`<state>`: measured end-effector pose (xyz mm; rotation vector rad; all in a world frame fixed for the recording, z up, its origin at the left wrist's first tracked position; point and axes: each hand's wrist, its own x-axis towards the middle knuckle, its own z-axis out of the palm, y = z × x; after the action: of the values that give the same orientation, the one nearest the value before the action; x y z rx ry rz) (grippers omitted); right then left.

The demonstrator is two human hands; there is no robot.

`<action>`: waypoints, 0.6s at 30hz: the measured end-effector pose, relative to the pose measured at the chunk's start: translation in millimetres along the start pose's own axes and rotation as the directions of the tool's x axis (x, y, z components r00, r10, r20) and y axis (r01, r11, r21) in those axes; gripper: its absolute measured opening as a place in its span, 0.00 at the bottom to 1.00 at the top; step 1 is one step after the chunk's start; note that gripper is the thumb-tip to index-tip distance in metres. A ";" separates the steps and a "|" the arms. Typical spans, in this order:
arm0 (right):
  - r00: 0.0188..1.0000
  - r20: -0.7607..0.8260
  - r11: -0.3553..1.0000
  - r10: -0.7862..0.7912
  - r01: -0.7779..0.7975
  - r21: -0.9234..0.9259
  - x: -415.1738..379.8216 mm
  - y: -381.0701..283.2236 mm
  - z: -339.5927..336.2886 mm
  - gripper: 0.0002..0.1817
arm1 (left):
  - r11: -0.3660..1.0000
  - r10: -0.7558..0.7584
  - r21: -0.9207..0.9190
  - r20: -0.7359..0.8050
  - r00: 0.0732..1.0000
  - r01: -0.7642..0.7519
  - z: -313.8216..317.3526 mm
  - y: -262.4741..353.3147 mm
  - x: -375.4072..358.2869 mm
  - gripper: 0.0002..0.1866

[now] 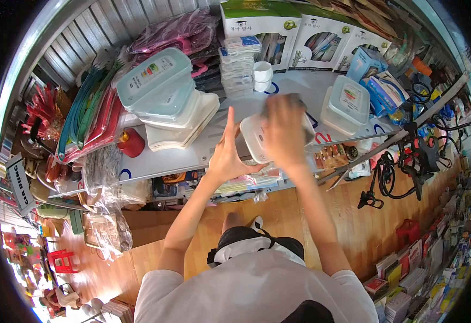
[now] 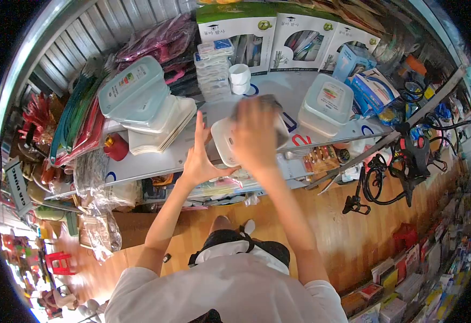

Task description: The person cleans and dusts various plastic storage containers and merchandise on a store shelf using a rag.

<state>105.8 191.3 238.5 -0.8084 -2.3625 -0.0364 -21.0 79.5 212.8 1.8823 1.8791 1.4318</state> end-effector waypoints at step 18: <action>0.973 -0.002 0.931 -0.229 0.220 0.293 -29.5 -38.4 -16.1 0.30 | 0.975 0.110 0.191 0.035 0.993 -0.115 -4.1 -18.5 -7.5 0.78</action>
<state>111.3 140.6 240.9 -0.3978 -2.4039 0.2267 -35.3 75.3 198.9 2.1145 1.9938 1.2921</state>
